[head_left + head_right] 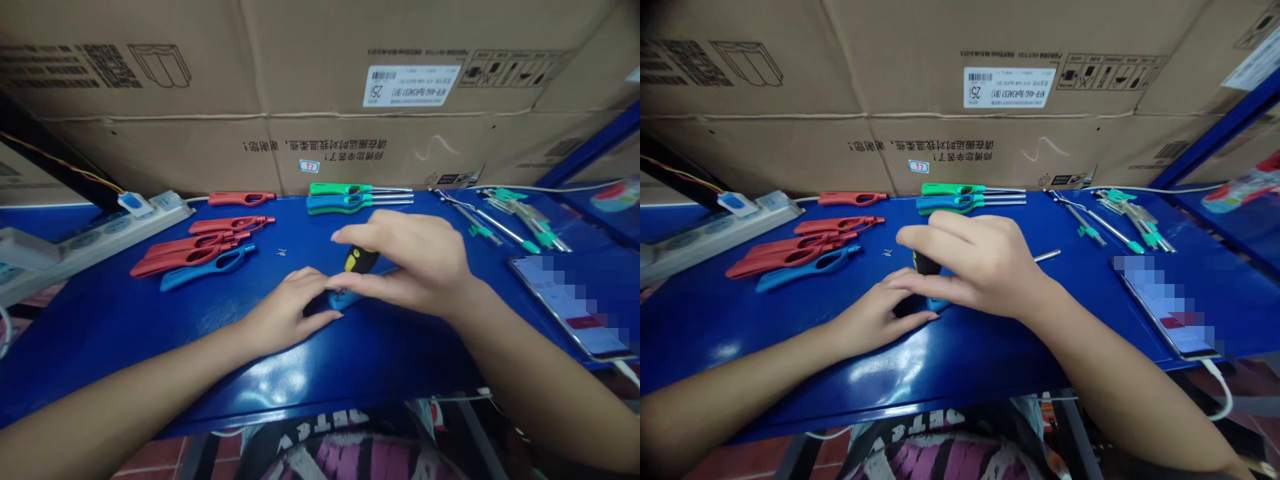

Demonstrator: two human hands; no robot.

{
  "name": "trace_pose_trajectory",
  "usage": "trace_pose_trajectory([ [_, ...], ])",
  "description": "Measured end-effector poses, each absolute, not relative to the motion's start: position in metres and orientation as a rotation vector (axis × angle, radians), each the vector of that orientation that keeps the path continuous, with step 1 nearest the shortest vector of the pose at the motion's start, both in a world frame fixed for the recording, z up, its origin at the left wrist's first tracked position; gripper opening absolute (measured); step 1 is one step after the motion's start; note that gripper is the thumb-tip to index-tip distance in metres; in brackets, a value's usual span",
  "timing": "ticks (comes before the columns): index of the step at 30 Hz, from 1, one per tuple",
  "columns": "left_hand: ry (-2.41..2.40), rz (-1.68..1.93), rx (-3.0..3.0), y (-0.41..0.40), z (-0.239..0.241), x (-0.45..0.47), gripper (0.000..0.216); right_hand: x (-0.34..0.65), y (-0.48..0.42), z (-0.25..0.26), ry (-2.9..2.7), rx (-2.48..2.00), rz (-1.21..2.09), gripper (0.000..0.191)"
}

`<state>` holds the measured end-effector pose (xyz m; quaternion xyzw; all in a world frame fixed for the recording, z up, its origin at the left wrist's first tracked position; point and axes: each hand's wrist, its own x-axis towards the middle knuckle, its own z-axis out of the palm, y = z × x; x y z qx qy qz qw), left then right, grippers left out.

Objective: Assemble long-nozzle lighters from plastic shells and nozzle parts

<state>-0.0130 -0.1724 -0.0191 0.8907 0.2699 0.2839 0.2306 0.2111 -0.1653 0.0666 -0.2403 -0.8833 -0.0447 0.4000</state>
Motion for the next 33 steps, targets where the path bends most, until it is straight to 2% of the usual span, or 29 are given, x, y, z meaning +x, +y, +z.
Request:
trace_pose_trajectory([
  [2, 0.755, 0.744, 2.428, -0.1721, -0.0184, -0.0130, 0.029, 0.2102, -0.1656, 0.0678, -2.232, -0.602, -0.097, 0.031],
  [6, 0.774, 0.697, 2.418, -0.1720, -0.0181, -0.0132, 0.030, 0.2094, -0.1666, 0.0698, -2.262, -0.566, 0.364, 0.037],
  [9, 0.761, 0.739, 2.436, -0.1724, -0.0193, -0.0135, 0.031, 0.2099, -0.1656, 0.0673, -2.227, -0.547, 0.192, 0.030],
  [12, 0.754, 0.745, 2.426, -0.1720, -0.0192, -0.0134, 0.032, 0.2091, -0.1652, 0.0660, -2.221, -0.560, -0.008, 0.034],
  [15, 0.756, 0.704, 2.401, -0.1712, -0.0182, -0.0132, 0.030, 0.2077, -0.1655, 0.0681, -2.250, -0.582, 0.274, 0.040],
  [17, 0.756, 0.699, 2.400, -0.1713, -0.0181, -0.0134, 0.029, 0.2077, -0.1644, 0.0691, -2.233, -0.565, 0.420, 0.036],
  [19, 0.754, 0.715, 2.408, -0.1719, -0.0183, -0.0137, 0.031, 0.2084, -0.1624, 0.0689, -2.201, -0.551, 0.340, 0.026],
  [22, 0.750, 0.719, 2.400, -0.1728, -0.0177, -0.0137, 0.031, 0.2092, -0.1610, 0.0694, -2.153, -0.609, 0.110, 0.026],
  [26, 0.751, 0.717, 2.392, -0.1720, -0.0162, -0.0129, 0.028, 0.2099, -0.1640, 0.0736, -2.241, -0.604, 0.343, 0.036],
  [28, 0.749, 0.717, 2.392, -0.1715, -0.0164, -0.0126, 0.028, 0.2110, -0.1649, 0.0738, -2.274, -0.569, 0.359, 0.037],
  [31, 0.735, 0.726, 2.378, -0.1719, -0.0173, -0.0127, 0.029, 0.2125, -0.1642, 0.0709, -2.233, -0.606, 0.034, 0.024],
  [33, 0.723, 0.736, 2.368, -0.1727, -0.0174, -0.0129, 0.030, 0.2126, -0.1638, 0.0700, -2.221, -0.634, -0.111, 0.025],
])
